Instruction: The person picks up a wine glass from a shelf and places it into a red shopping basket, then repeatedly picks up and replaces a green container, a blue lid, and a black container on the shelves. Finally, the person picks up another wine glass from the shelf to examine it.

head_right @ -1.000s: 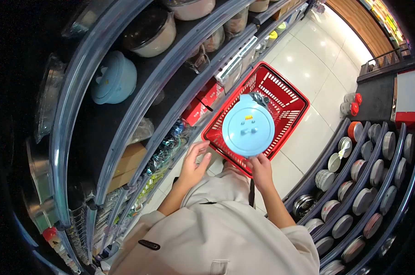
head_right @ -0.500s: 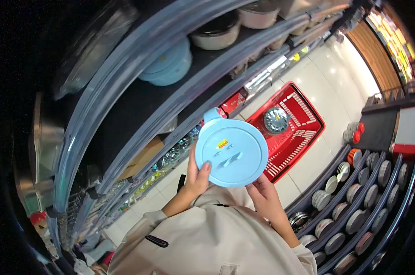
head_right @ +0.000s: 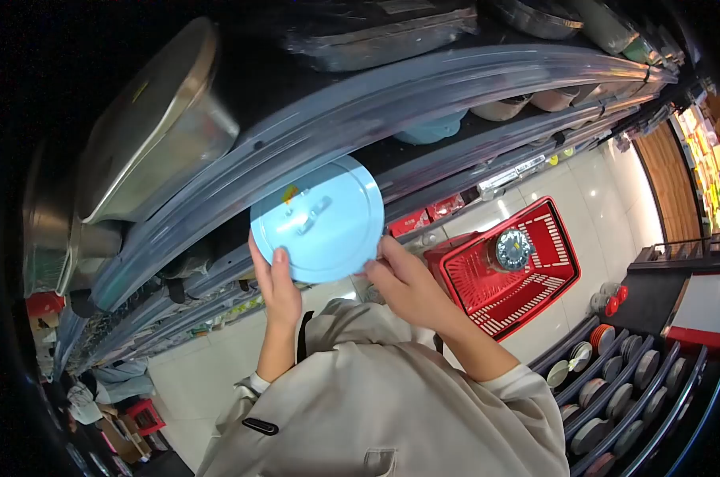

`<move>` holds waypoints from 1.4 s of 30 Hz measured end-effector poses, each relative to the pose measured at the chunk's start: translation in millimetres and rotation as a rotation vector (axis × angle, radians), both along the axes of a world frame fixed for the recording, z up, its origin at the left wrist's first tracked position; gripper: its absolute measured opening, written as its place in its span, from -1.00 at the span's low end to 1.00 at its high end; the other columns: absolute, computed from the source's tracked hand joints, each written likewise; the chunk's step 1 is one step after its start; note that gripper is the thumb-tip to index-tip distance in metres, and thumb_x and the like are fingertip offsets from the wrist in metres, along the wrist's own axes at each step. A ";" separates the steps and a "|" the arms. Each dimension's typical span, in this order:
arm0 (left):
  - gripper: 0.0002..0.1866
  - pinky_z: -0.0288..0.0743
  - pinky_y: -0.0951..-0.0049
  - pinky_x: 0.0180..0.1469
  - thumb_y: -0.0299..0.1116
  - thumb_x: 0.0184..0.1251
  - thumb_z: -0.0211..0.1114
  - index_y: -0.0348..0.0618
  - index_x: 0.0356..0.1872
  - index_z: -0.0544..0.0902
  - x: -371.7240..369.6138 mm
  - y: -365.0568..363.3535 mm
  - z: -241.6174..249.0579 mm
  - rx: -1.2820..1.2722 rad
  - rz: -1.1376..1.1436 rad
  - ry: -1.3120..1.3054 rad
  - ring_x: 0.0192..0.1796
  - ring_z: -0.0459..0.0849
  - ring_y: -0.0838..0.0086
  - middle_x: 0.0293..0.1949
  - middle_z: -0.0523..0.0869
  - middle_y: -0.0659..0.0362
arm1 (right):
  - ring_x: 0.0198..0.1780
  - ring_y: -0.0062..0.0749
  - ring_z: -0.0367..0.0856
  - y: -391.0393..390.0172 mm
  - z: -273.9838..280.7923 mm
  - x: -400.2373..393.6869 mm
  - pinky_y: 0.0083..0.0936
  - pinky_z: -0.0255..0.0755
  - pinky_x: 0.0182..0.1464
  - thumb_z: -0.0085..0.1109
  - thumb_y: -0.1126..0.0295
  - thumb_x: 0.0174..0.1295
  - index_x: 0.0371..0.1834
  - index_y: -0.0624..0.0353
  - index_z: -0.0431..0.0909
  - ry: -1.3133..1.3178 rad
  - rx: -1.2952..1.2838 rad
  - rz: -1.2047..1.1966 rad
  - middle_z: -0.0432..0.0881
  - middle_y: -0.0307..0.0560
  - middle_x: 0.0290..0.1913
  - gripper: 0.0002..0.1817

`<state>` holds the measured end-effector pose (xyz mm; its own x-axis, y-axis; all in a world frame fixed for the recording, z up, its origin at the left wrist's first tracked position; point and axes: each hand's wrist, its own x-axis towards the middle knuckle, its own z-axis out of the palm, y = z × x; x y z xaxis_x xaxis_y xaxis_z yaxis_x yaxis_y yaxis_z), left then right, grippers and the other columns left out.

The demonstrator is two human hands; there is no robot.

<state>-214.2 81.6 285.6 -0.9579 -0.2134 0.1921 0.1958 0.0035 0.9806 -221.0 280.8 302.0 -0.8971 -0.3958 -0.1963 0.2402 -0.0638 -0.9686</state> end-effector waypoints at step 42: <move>-0.60 0.24 0.33 0.24 -0.21 0.40 0.12 -0.29 0.11 0.47 -165.9 -22.7 -56.3 -0.106 0.011 0.059 0.18 0.41 0.33 0.11 0.50 0.04 | -0.09 -0.30 0.64 -35.8 2.6 -89.4 -0.48 0.45 -0.06 0.01 0.21 0.35 -0.01 0.26 0.40 -0.120 -0.031 -0.299 0.47 -0.05 -0.05 -0.66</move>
